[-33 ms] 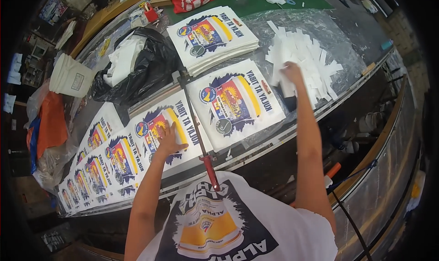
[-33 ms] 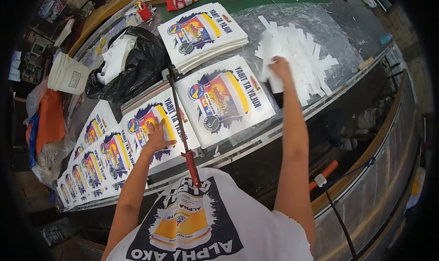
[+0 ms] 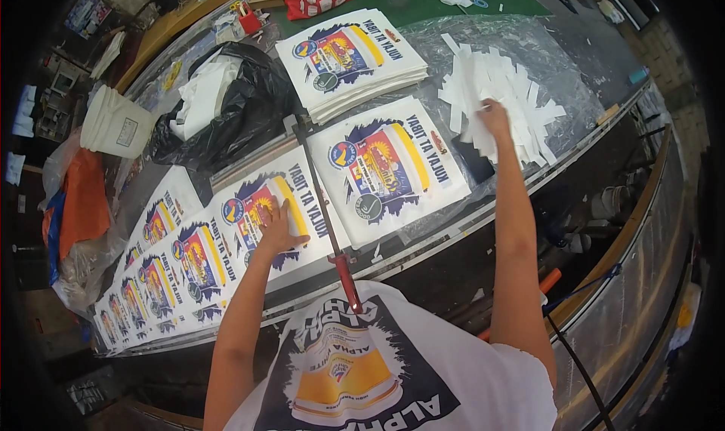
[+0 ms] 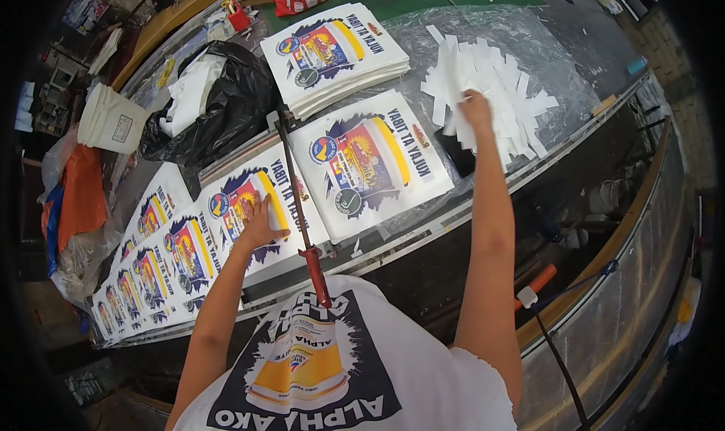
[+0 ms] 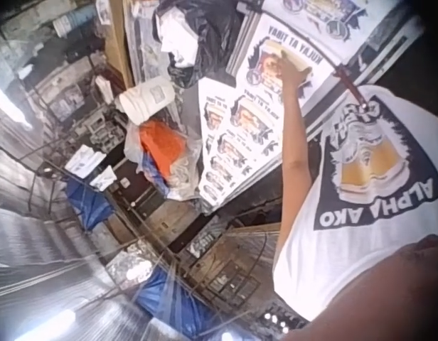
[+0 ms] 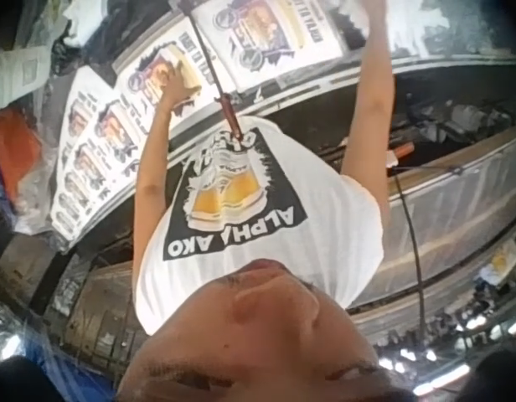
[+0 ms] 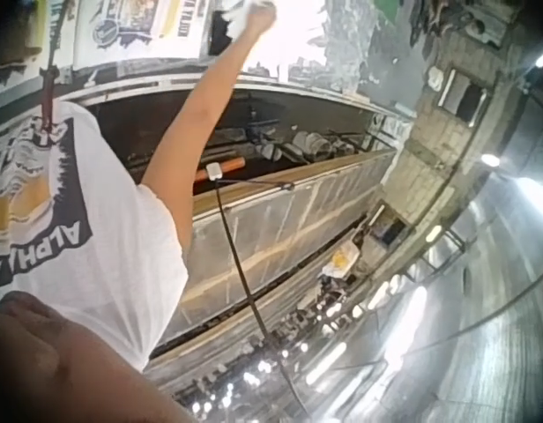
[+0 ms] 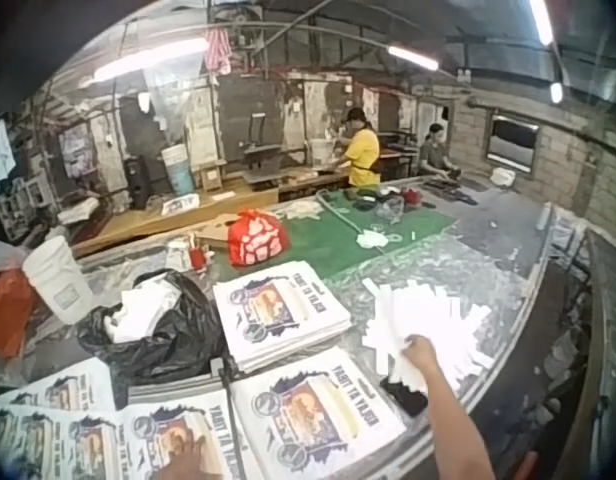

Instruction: Cutting out printed stickers and weeding excess material using a paper cutter and manual tools.

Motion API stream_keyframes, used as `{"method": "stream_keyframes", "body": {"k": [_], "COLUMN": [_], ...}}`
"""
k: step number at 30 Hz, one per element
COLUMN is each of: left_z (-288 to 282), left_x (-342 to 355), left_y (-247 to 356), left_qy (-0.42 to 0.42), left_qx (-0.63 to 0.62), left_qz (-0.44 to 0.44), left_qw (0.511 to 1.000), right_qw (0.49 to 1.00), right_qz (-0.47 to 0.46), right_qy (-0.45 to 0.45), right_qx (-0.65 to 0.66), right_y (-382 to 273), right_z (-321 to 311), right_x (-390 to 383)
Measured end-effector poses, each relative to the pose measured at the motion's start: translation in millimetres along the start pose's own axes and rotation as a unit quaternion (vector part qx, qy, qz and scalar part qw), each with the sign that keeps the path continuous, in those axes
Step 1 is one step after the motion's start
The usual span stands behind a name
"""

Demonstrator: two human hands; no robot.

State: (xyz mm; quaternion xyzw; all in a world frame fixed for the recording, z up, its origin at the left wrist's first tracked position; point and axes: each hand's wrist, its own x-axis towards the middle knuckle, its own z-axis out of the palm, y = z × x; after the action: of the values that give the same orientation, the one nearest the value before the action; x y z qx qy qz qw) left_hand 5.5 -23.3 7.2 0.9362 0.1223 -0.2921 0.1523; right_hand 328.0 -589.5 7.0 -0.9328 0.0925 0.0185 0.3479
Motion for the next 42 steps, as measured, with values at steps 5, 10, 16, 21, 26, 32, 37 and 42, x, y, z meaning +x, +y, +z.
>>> {"method": "stream_keyframes", "body": {"k": [5,10,16,21,26,32,37,42], "left_z": [-0.4,8.4,18.4,32.3,24.6,13.7,15.6,13.9], "left_x": [-3.6,-6.8,-3.9,-9.3,-15.4,-1.0,11.0,10.3], "left_y": [4.3,25.1,25.6,8.2,-23.9,-9.8,4.7,0.6], "left_qy": [0.007,0.009,0.028,0.074,0.069,0.063,0.057,0.057], "left_qx": [-0.002,0.007,0.012,0.030,0.011,0.002,-0.003,-0.010], "left_qz": [0.002,0.011,0.042,0.108,0.033,0.066,0.060,0.064], "left_qw": [1.000,1.000,0.999,0.991,0.997,0.996,0.997,0.996], "right_qw": [0.967,0.972,0.914,0.937,0.977,0.983,0.972,0.965], "right_qz": [-0.078,-0.070,0.031,-0.007,-0.015,-0.167,-0.166,-0.105], "right_qy": [0.225,-0.157,-0.294,-0.229,-0.092,0.073,-0.128,-0.235], "right_qx": [-0.086,0.157,0.278,0.262,0.192,0.009,0.102,0.058], "right_y": [19.1,-68.5,-136.8,-114.3,-38.6,-101.9,-227.4,-261.2], "right_z": [7.9,166.4,253.5,254.3,159.8,90.1,69.4,72.2], "right_x": [-44.6,-198.6,-271.4,-241.8,-143.3,-186.4,-372.0,-460.8]}}
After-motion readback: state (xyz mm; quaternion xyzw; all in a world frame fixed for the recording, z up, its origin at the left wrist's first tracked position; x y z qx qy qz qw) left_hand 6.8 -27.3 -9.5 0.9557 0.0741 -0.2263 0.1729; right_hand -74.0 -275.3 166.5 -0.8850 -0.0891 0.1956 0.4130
